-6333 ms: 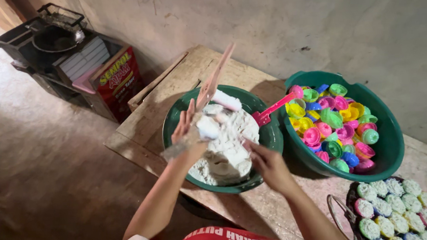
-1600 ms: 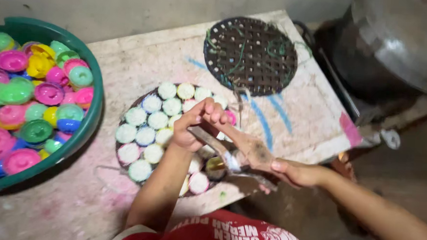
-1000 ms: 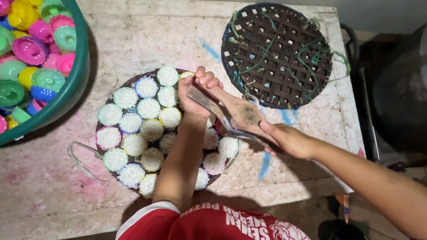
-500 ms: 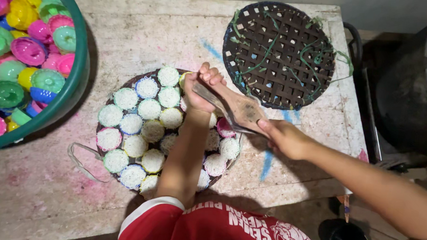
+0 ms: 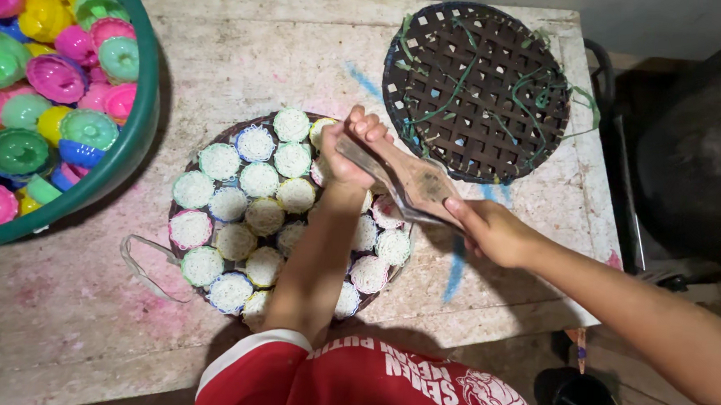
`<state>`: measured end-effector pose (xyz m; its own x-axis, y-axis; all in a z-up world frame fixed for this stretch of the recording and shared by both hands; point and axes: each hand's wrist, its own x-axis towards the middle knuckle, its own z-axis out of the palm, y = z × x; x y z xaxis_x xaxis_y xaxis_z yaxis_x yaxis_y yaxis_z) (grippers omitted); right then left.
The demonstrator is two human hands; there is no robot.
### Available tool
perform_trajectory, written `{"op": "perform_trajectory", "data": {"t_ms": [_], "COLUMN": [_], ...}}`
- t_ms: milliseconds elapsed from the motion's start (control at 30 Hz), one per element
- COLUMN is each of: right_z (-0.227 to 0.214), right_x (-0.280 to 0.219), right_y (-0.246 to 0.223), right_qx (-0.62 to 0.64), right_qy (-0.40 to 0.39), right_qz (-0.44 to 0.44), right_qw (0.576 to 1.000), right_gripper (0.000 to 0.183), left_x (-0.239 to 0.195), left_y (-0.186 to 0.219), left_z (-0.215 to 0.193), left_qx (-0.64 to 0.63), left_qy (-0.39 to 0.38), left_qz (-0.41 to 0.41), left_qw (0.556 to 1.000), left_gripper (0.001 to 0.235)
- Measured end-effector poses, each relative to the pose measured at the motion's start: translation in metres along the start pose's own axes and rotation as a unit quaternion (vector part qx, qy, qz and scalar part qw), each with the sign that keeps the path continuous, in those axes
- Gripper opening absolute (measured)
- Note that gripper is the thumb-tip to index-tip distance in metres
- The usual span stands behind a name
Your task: The person scoops white dough from a green basin using a wooden mold and presses it into colorful plastic molds arranged in a woven tray. They repeatedly fill each mold and place the filled molds into the tray.
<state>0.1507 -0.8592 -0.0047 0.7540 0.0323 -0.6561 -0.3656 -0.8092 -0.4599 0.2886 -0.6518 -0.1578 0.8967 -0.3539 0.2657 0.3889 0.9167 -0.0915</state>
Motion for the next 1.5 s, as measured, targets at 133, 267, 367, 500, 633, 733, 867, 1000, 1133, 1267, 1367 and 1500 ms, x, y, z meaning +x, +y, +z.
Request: {"op": "perform_trajectory", "data": {"t_ms": [133,267,367,500,633,733,867,1000,1133,1267,1367,1500], "right_z": [0.013,0.018,0.003,0.001,0.008,0.0,-0.004,0.014,0.019,0.027,0.033,0.041], "right_x": [0.006,0.006,0.004,0.002,0.0,0.001,0.003,0.008,0.011,0.025,0.029,0.015], "right_y": [-0.006,-0.003,0.0,-0.001,-0.004,-0.002,0.008,0.022,0.049,0.065,0.076,0.09], "right_qx": [0.031,0.062,-0.019,0.02,0.065,0.026,0.049,0.209,0.218,0.292,0.302,0.336], "right_qy": [0.021,-0.011,-0.02,0.042,0.022,0.026,0.086,0.035,0.048,0.088,0.144,0.191], "right_qz": [-0.036,-0.02,0.022,-0.03,-0.011,0.006,-0.095,-0.111,-0.15,-0.188,-0.175,-0.178], "right_qw": [0.999,0.998,0.999,0.998,0.998,0.999,0.991,0.971,0.963,0.934,0.926,0.905], "right_gripper": [0.073,0.078,0.081,0.075,0.076,0.073,0.07,0.058,0.057,0.053,0.055,0.062], "left_x": [0.01,0.002,0.004,0.018,0.017,0.017,0.034,0.031,-0.018,-0.046,-0.076,-0.114], "left_y": [0.019,0.016,0.0,0.003,0.009,0.001,-0.002,0.013,-0.001,0.0,0.012,0.016], "left_z": [0.001,-0.002,-0.003,-0.002,0.003,0.008,0.019,0.014,-0.018,-0.031,-0.006,0.04], "left_qx": [0.024,0.019,0.003,0.017,0.026,0.022,0.042,0.207,0.6,0.626,0.792,0.936], "left_qy": [-0.044,-0.031,-0.014,0.001,0.009,0.01,-0.007,0.248,0.223,0.135,0.023,-0.116], "left_qz": [-0.017,-0.03,-0.003,-0.008,-0.02,-0.007,-0.019,-0.11,-0.346,-0.283,-0.175,-0.012], "left_qw": [0.999,0.999,1.0,1.0,0.999,1.0,0.999,0.94,0.686,0.714,0.584,0.332], "left_gripper": [0.02,0.018,0.019,0.021,0.022,0.024,0.029,0.058,0.066,0.047,0.06,0.045]}}
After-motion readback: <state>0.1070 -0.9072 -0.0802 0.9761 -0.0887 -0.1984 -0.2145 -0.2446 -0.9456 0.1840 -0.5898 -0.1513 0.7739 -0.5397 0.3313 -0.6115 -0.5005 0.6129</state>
